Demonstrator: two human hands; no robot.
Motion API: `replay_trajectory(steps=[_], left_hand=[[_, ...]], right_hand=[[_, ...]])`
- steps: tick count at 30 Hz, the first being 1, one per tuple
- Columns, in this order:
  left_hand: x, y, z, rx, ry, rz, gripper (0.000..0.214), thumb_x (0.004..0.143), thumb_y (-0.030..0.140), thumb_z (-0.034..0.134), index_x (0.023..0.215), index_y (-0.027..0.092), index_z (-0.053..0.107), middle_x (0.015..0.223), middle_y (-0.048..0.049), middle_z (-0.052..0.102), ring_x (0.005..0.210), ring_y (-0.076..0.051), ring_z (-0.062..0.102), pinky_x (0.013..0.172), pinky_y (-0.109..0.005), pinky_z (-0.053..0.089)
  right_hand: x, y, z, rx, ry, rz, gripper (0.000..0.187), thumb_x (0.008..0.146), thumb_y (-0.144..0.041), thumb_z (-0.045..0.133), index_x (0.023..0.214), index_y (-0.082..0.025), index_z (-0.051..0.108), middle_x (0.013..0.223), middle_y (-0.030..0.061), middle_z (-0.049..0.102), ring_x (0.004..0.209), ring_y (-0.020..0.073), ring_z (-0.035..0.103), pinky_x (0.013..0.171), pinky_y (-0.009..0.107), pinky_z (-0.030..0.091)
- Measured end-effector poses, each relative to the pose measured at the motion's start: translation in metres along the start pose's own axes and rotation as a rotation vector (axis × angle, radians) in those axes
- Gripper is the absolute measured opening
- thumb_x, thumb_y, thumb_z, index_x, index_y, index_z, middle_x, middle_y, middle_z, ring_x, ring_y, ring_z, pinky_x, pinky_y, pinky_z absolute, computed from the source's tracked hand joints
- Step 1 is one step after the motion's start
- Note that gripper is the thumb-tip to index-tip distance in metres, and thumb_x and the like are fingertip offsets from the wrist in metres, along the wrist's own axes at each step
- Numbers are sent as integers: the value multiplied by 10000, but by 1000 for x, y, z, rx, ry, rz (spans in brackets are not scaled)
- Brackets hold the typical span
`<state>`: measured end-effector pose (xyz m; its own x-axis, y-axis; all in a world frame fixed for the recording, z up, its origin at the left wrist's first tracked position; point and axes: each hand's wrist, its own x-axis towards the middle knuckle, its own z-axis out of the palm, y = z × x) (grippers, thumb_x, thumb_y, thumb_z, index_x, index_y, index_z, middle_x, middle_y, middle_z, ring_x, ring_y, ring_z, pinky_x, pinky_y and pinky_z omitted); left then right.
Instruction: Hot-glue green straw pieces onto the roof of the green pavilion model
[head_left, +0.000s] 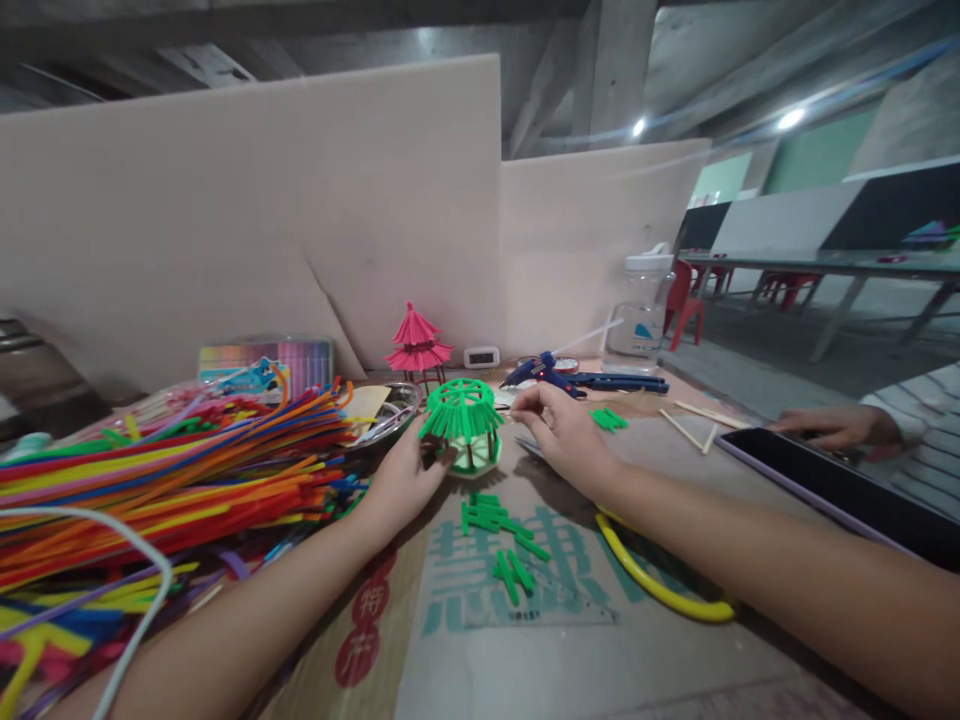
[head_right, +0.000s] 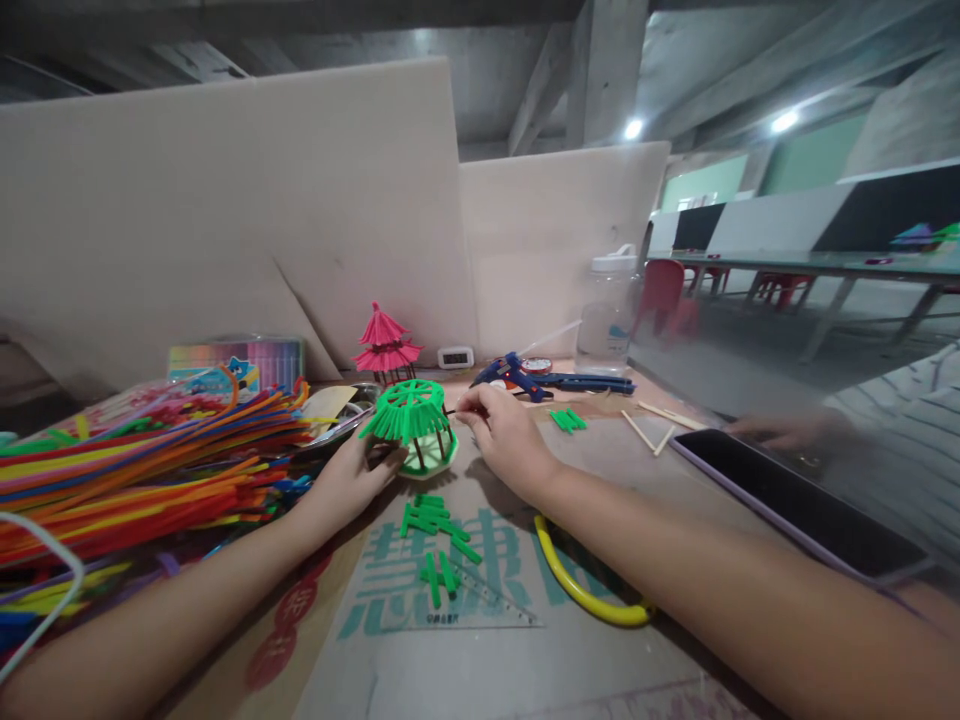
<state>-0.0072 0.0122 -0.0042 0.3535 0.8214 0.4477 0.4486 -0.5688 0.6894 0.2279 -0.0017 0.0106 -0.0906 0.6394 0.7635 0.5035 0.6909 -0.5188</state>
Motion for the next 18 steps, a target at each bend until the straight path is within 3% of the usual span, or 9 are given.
replay_trajectory(steps=[4,9,18], left_hand=[[-1,-3,0,10,-8,21,427,895,335,589,1276,156,523,1237,-128,669,1076,-253,674,991,-408,516],[-2,-8,0,33,-2,21,462,901,338,588,1317,153,511,1302,-143,636,1155,-275,635,1021,-440,498],[-1,-4,0,16,-33,9,377,903,326,579,1242,162,565,1304,-124,639,1134,-261,647,1020,-415,499]], right_hand=[[-1,0,-3,-7,62,-88,137,904,-244,615,811,-231,515,819,32,619,789,203,579,738,345,467],[-1,-9,-7,-53,45,-302,64,954,-200,550,901,-229,569,1066,84,692,1051,234,600,952,444,434],[-3,-15,-7,-97,-25,-401,204,892,-61,551,971,-248,565,1099,58,716,1059,228,591,960,449,452]])
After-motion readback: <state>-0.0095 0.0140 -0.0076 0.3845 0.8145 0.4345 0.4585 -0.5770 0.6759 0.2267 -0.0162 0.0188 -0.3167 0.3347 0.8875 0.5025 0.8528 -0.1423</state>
